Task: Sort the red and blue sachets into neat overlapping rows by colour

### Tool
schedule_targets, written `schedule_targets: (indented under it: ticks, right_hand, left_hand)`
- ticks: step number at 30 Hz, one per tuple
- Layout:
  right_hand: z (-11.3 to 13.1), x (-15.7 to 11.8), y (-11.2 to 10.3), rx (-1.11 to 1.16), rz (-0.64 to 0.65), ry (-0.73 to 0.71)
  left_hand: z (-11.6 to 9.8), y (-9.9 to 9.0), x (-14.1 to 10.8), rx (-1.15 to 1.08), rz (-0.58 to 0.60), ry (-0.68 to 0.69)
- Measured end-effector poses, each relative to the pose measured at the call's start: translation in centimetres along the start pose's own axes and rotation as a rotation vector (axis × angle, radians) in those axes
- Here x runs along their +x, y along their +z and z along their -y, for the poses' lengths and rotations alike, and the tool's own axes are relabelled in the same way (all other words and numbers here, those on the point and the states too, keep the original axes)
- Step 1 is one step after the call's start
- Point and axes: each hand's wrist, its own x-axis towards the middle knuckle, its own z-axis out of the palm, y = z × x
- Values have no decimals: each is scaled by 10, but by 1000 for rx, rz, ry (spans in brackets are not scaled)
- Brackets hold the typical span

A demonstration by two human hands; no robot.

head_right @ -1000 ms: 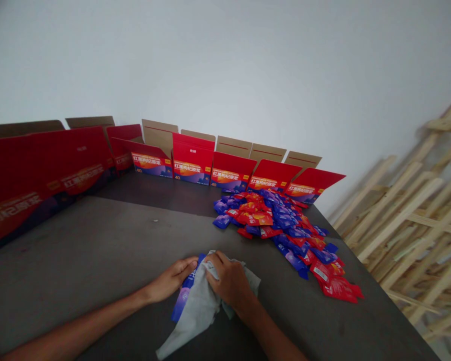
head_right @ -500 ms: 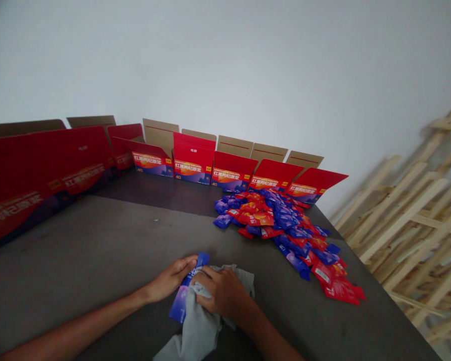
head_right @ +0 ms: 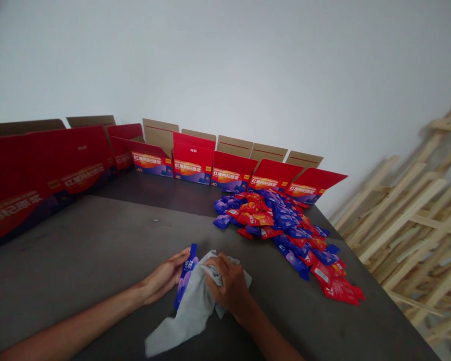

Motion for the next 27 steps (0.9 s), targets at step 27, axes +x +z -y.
schedule_targets:
  ticks: [27]
  right_hand:
    - [9,-6,20,-218,306,11]
  left_hand:
    - [24,8,-4,301,-31,211]
